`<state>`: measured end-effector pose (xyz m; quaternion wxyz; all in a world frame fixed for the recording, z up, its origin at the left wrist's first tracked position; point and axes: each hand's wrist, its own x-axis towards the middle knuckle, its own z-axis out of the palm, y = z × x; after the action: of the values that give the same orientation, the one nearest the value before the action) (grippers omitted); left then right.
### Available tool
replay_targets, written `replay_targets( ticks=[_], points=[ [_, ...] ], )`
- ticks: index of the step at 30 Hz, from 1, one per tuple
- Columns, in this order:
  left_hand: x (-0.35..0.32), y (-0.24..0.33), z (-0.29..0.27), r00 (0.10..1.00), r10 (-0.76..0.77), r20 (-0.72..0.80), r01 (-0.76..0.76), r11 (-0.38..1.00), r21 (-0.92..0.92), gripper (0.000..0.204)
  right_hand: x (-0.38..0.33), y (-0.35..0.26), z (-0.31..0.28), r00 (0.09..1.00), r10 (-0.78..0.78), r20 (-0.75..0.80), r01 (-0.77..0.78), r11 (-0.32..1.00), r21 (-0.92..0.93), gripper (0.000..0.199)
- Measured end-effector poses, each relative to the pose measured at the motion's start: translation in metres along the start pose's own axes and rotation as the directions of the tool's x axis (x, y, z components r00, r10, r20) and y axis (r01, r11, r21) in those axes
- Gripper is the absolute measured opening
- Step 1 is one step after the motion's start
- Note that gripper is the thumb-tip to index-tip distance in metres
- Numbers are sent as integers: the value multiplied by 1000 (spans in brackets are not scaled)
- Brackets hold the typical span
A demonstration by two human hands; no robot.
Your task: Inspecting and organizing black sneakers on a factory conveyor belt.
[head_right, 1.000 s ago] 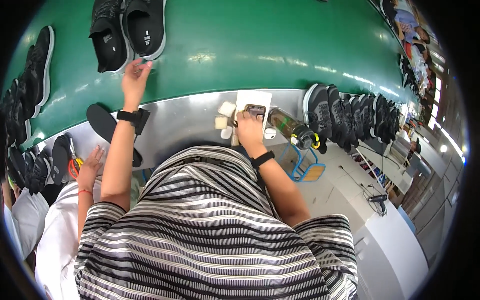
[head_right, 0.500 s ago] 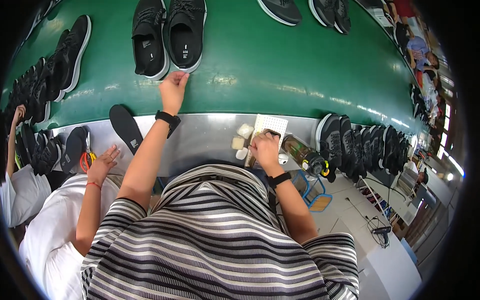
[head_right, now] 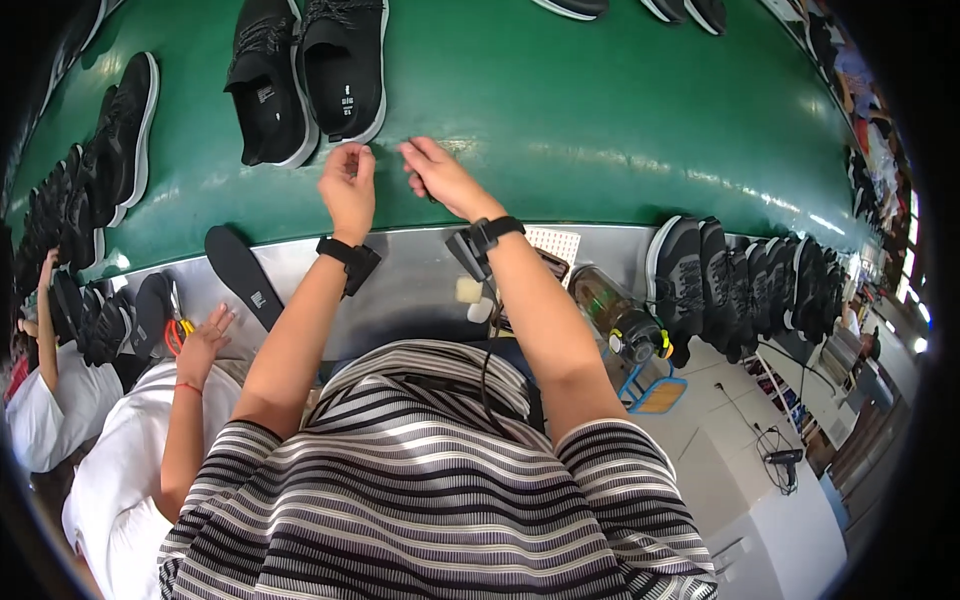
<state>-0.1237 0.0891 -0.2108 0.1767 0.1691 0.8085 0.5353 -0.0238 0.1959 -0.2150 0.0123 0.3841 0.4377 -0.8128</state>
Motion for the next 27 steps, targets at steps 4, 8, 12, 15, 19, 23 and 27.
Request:
replay_targets(
  ticks=[4, 8, 12, 15, 19, 23, 27],
  points=[
    [-4, -5, 12, 999, 36, 1, -36, 996, 76, 11, 19, -3, -9, 989, 37, 141, -31, 999, -44, 37],
    [-5, -7, 20, 997, 71, -13, -70, 994, 88, 10, 32, -14, -11, 997, 1, 82, 15, 980, -198, 33],
    [-7, -5, 26, 998, 58, -13, -57, 997, 46, 10, 39, -21, -13, 993, 27, 111, -4, 980, -198, 25],
    [-7, -2, 26, 998, 67, -18, -66, 997, 47, 9, 40, -21, -17, 990, 81, 116, -67, 990, -120, 23],
    [-8, 0, 27, 1000, 22, 5, -23, 997, 73, 8, 42, -20, -22, 989, 53, 136, -45, 997, -58, 22],
    [-9, 0, 29, 994, 113, 10, -113, 988, 105, 10, 41, -19, -28, 986, 50, 158, -50, 999, 1, 19],
    [-11, -1, 33, 992, 127, 7, -127, 989, 78, 10, 38, -19, -33, 981, 76, 179, -80, 997, 12, 18]
  ],
)
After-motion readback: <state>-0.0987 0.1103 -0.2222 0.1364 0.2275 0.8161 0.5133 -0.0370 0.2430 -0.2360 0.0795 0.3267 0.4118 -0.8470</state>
